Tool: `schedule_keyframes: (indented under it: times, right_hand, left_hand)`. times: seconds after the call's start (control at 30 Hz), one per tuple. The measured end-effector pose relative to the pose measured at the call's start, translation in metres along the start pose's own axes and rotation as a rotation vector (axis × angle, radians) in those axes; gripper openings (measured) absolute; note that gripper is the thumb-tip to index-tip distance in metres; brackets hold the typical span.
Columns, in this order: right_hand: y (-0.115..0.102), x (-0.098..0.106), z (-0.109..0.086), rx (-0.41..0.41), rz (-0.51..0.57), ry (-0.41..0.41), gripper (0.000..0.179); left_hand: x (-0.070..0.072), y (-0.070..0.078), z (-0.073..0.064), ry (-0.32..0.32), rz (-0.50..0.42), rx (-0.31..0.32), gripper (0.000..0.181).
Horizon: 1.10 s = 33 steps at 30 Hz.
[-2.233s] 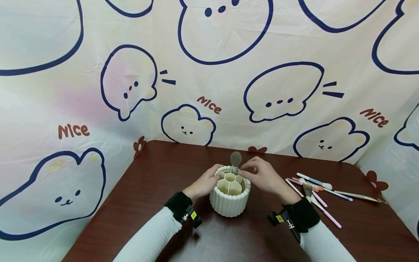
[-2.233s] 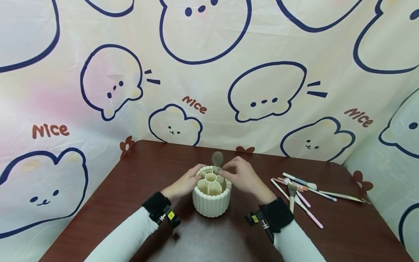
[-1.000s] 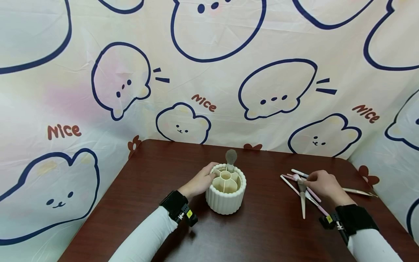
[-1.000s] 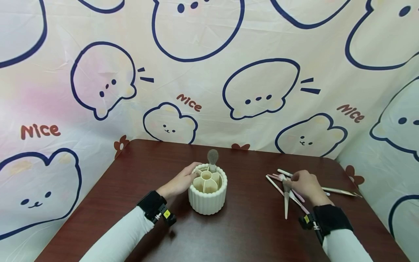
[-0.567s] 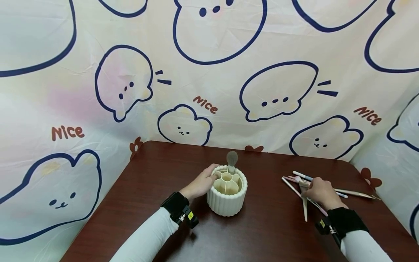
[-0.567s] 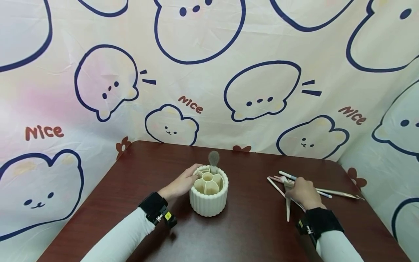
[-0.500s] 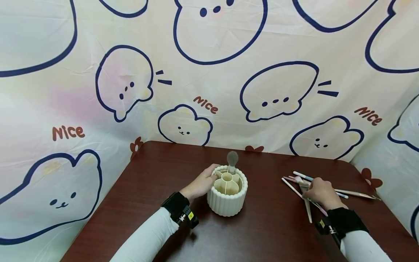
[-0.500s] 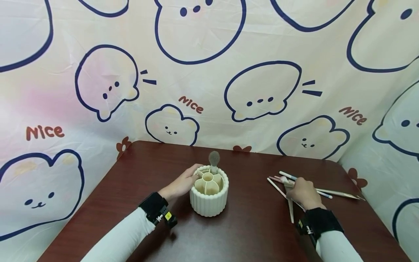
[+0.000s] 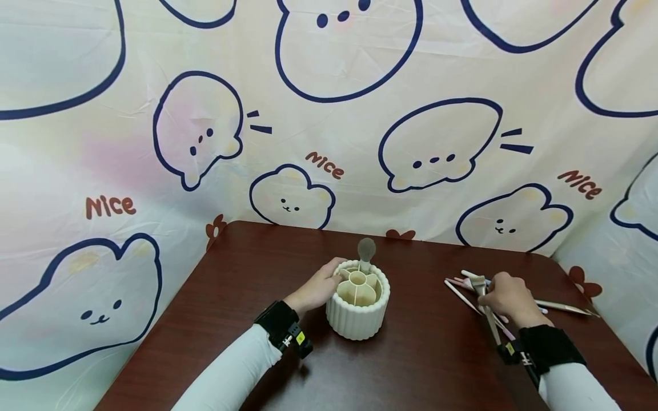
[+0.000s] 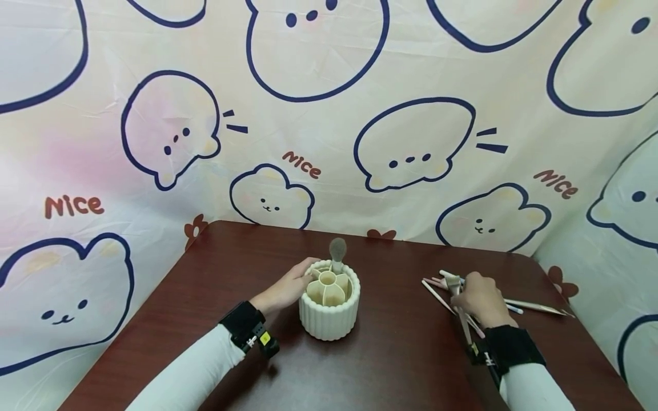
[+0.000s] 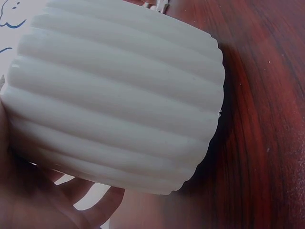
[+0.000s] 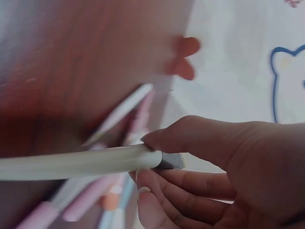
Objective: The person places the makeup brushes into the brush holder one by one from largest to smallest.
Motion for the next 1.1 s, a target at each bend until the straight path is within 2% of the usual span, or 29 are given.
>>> schedule_keyframes:
  times: [0.23,0.5,0.63,0.77,1.1]
  right_hand:
    - [-0.037,0.027,-0.005,0.134,0.047,0.091,0.017]
    - [-0.078,0.046,-0.01,0.258,0.133,0.186,0.03]
    - [-0.096,0.051,-0.012,0.305,0.169,0.212,0.027]
    - [-0.114,0.052,-0.019,0.351,0.219,0.284,0.025]
    - [-0.162,0.045,-0.034,0.457,0.385,0.412,0.023]
  left_hand:
    - [0.002,0.001,0.001,0.009,0.011,-0.012,0.041]
    - [0.001,0.001,0.001,0.007,0.01,0.006,0.04]
    - [0.0,0.0,0.0,0.009,-0.008,0.011,0.04]
    - [-0.001,0.0,0.0,0.013,-0.008,-0.001,0.04]
    - [-0.002,0.002,-0.002,0.02,0.0,-0.003,0.039]
Point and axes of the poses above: each hand's wrist, its own z-axis towards the middle knuckle, its own x-axis out of the back of the hand, y = z × x, the point moved 1 cm from there along z, towards the middle knuckle, and after that the axes turned 12 degrees about y, right-handed, at the moved point
